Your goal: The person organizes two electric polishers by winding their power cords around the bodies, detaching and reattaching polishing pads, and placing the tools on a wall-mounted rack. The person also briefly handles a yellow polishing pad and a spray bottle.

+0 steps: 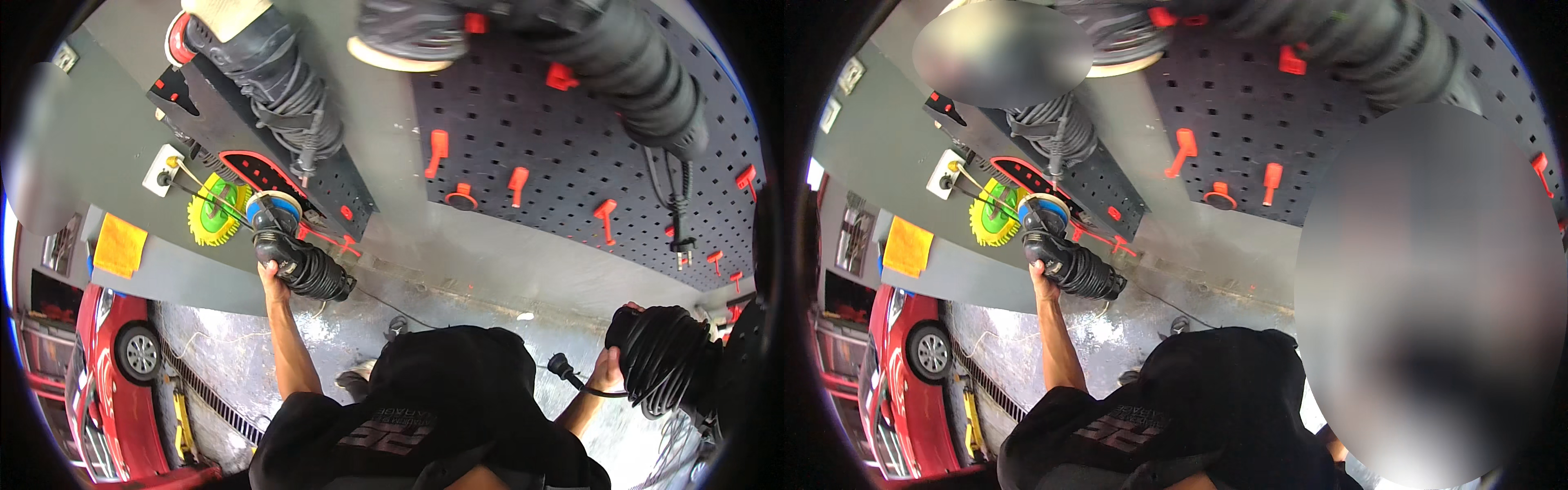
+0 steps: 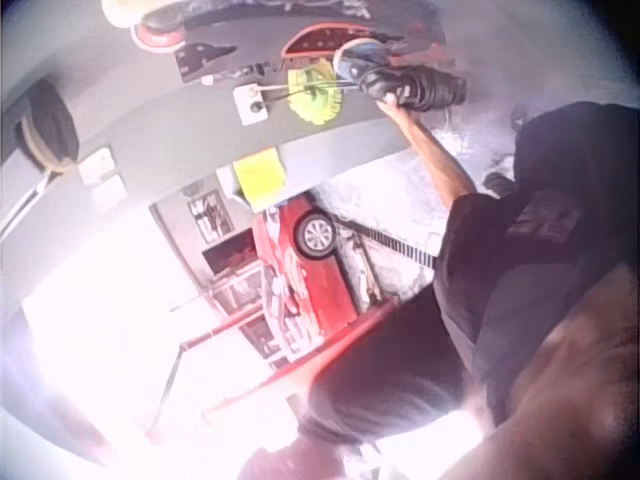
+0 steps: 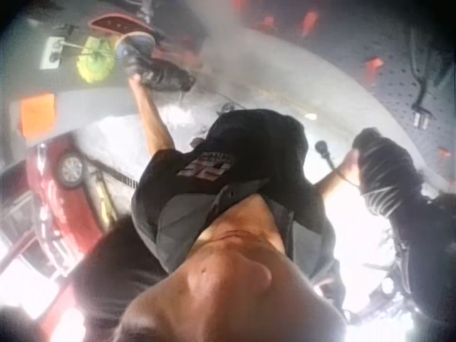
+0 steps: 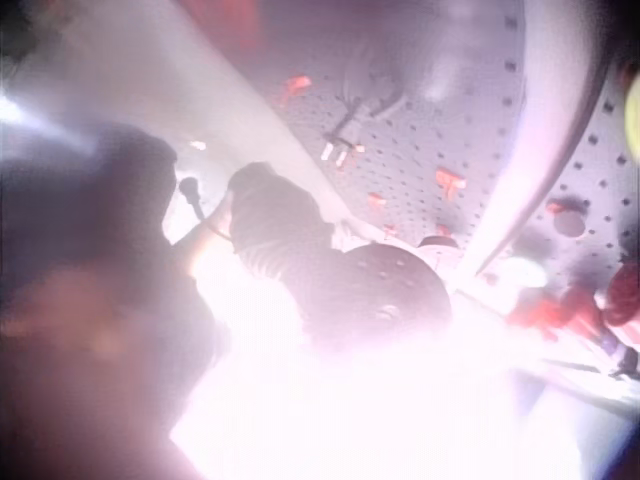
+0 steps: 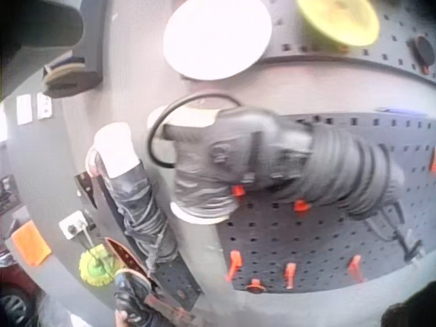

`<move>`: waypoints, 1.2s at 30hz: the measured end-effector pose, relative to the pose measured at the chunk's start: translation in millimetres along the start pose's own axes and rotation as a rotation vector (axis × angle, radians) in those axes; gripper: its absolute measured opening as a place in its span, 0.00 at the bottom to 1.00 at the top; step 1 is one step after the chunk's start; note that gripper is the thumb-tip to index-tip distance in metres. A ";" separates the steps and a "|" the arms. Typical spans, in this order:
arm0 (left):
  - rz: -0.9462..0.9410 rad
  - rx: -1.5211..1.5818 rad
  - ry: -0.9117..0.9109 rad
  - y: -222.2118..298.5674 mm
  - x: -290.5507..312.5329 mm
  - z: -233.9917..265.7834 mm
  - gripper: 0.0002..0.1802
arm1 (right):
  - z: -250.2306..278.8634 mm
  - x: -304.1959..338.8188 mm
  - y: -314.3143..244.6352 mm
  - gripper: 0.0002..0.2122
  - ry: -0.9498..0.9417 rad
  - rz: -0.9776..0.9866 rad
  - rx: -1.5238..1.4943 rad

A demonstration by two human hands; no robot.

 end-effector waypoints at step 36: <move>0.200 -0.096 -0.606 -70.1 -79.2 -6.7 0.66 | -180.9 113.0 -24.4 0.37 0.131 0.092 0.134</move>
Point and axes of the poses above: each hand's wrist, its own x-axis away from the middle knuckle, its own z-axis out of the back of the hand, y = z × x, the point moved 6 cm from there along -x, towards the middle knuckle, and after that the axes turned 11 degrees about -x, right-handed, at the moved point
